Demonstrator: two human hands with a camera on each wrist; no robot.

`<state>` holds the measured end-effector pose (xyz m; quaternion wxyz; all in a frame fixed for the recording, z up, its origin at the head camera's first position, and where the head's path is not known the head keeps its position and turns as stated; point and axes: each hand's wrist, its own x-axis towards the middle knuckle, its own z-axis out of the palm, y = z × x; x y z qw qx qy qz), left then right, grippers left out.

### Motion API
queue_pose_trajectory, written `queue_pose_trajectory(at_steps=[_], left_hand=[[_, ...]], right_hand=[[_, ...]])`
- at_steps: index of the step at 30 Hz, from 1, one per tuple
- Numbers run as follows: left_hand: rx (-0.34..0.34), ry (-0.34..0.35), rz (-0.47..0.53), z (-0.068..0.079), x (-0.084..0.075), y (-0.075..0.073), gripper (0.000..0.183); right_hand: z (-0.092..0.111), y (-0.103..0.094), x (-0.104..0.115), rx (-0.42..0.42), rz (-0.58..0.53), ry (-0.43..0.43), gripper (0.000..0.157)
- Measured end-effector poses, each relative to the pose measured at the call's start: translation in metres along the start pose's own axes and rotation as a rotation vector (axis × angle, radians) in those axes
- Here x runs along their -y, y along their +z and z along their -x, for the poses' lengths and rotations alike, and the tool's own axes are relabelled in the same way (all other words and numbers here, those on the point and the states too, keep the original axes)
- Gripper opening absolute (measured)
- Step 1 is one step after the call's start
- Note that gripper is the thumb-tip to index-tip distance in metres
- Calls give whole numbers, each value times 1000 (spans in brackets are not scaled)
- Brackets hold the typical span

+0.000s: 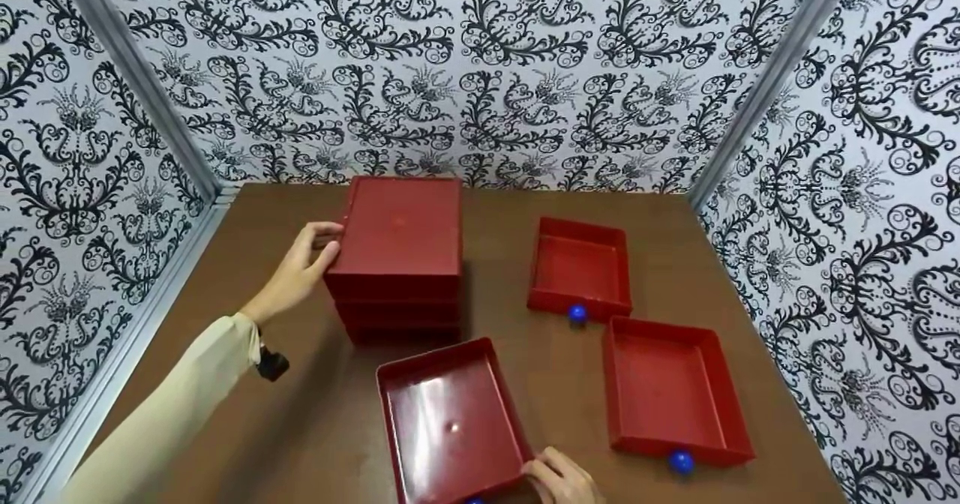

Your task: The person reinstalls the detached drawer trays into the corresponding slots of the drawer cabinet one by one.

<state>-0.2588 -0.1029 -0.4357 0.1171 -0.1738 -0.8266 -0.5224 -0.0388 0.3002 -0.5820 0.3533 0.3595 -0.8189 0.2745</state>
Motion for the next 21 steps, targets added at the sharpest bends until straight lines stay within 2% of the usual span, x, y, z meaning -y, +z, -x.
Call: queue_pose_trajectory(at_steps=[5, 21], left_hand=[[4, -8, 9, 0, -1, 1, 29], [10, -7, 14, 1, -2, 0, 29]], right_hand=[[-1, 6, -1, 4, -31, -3, 30], [-8, 21, -9, -44, -59, -124, 27]])
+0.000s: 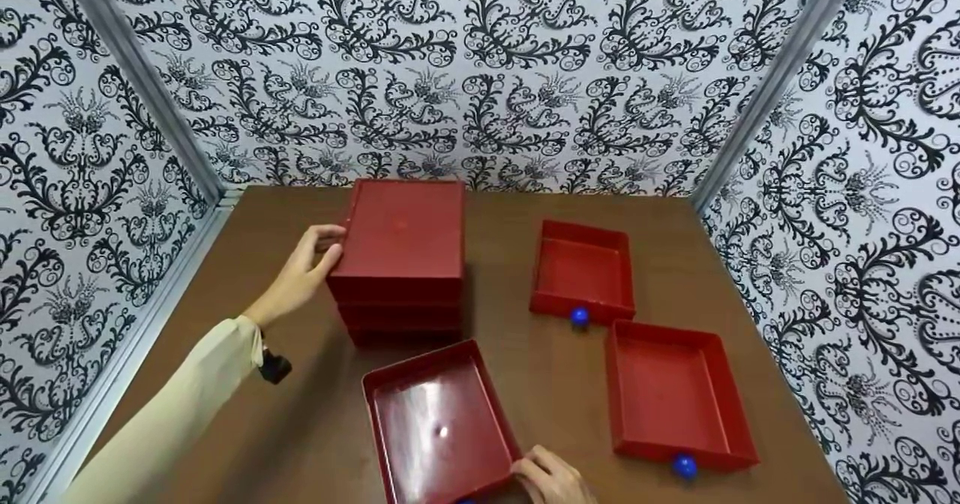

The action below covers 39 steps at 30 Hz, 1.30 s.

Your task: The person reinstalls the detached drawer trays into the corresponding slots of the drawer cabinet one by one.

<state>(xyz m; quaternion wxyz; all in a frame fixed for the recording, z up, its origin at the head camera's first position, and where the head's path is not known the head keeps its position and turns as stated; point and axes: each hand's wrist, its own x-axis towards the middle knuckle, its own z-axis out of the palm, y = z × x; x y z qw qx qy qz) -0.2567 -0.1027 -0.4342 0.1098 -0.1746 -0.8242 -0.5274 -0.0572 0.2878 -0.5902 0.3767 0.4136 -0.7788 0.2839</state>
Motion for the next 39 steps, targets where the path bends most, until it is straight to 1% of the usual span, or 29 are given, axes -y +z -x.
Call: queue_pose_trajectory(at_steps=[2, 10, 16, 23, 28, 34, 39], left_hand=[[2, -1, 4, 0, 0, 0, 30], [-3, -7, -4, -2, 5, 2, 30], [-7, 4, -3, -2, 5, 1, 29], [-6, -5, 2, -1, 4, 1, 29], [-2, -15, 2, -1, 3, 1, 29], [1, -29, -10, -1, 3, 1, 29], [-4, -14, -3, 0, 2, 2, 29]], right_hand=[[0, 1, -1, -1, -4, -8, 26], [-3, 3, 0, 0, -22, 3, 26], [-3, 5, -1, 2, -19, 1, 25], [-3, 6, 1, 19, -25, 35, 26], [-3, 9, 0, 21, -56, 51, 24], [-4, 12, -3, 16, -85, 39, 23], [-6, 14, -6, 11, -91, 24, 24]])
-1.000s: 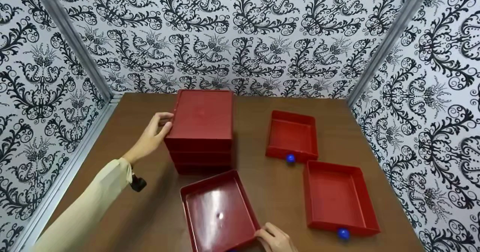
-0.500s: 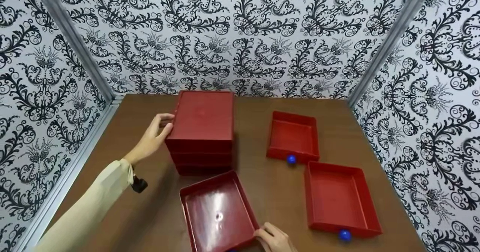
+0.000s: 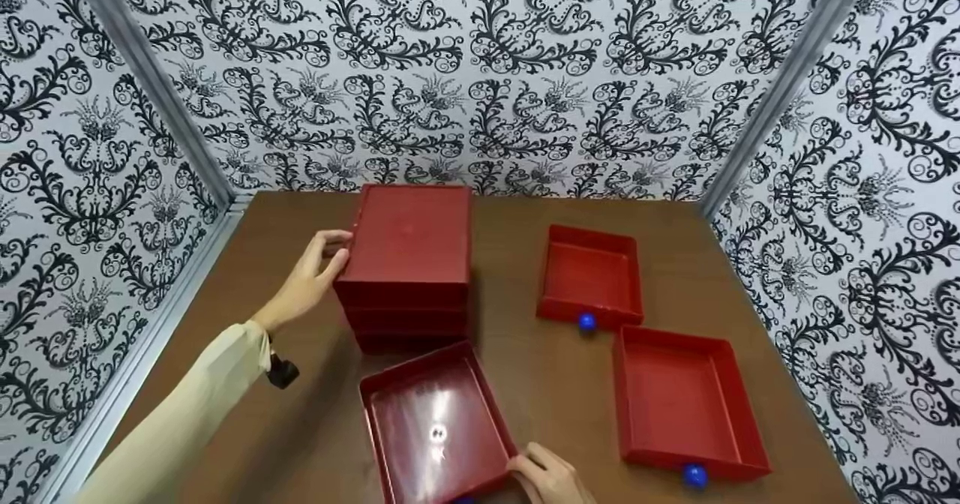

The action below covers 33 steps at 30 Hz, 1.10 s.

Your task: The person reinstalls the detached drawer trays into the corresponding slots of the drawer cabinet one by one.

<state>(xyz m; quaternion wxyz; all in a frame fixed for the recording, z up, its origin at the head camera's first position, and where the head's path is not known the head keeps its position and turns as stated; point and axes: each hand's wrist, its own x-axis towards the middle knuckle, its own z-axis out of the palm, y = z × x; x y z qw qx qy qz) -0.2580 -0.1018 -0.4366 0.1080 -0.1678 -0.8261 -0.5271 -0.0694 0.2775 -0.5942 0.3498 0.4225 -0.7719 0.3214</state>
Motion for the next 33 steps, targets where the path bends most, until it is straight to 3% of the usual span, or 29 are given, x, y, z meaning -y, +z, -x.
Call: queue_pose_trajectory(at_steps=[12, 22, 33], left_hand=[[10, -34, 6, 0, 0, 0, 30], [0, 7, 31, 1, 0, 0, 30], [-11, 13, 35, 0, 0, 2, 29]], right_hand=[[-8, 5, -3, 7, -32, -34, 23], [-10, 8, 0, 47, -7, 15, 20], [-10, 17, 3, 11, 23, 13, 21]])
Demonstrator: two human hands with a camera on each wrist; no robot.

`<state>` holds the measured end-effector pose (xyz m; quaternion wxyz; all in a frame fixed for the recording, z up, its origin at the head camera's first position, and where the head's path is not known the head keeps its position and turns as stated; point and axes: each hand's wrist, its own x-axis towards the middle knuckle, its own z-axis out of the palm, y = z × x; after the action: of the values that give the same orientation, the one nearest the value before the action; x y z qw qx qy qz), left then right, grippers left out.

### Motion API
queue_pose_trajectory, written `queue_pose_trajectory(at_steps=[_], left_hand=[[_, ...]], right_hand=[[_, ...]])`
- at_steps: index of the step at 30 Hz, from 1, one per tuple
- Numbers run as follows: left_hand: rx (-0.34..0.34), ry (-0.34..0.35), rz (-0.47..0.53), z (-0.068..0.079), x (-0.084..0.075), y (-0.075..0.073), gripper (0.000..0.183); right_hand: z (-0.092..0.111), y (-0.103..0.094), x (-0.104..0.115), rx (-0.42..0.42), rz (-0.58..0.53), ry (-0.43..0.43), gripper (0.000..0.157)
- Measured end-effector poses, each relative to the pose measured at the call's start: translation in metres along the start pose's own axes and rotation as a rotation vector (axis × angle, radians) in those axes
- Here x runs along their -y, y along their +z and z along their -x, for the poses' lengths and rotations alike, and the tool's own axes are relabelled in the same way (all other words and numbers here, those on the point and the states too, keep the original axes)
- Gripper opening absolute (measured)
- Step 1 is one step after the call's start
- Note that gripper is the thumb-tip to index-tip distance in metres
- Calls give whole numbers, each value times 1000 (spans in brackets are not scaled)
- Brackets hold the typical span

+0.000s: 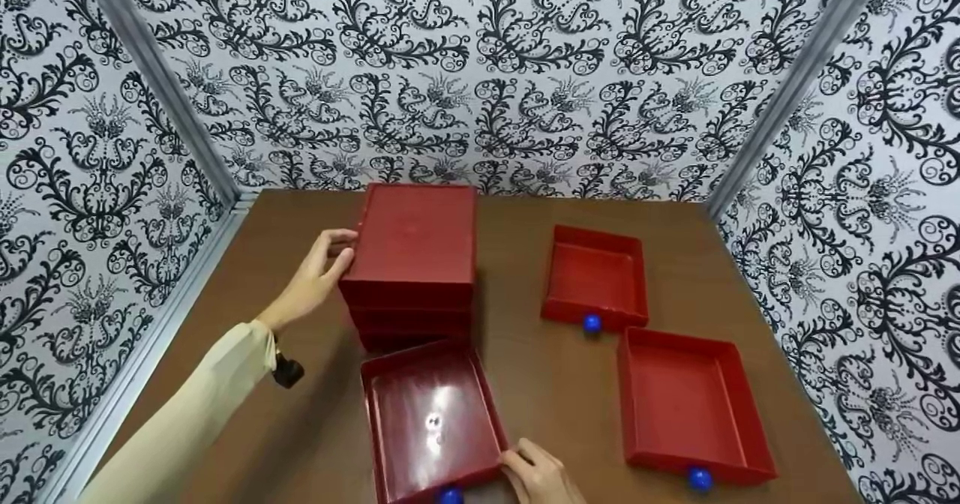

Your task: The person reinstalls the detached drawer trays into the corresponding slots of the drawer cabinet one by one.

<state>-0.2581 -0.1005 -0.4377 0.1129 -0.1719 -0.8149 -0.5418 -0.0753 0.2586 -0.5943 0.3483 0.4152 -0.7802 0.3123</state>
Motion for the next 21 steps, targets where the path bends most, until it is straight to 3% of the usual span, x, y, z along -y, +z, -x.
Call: queue_pose_trajectory(at_steps=[21], left_hand=[[5, 2, -35, 0, -3, 0, 28]], right_hand=[[-9, 10, 19, 40, 65, 35, 17]])
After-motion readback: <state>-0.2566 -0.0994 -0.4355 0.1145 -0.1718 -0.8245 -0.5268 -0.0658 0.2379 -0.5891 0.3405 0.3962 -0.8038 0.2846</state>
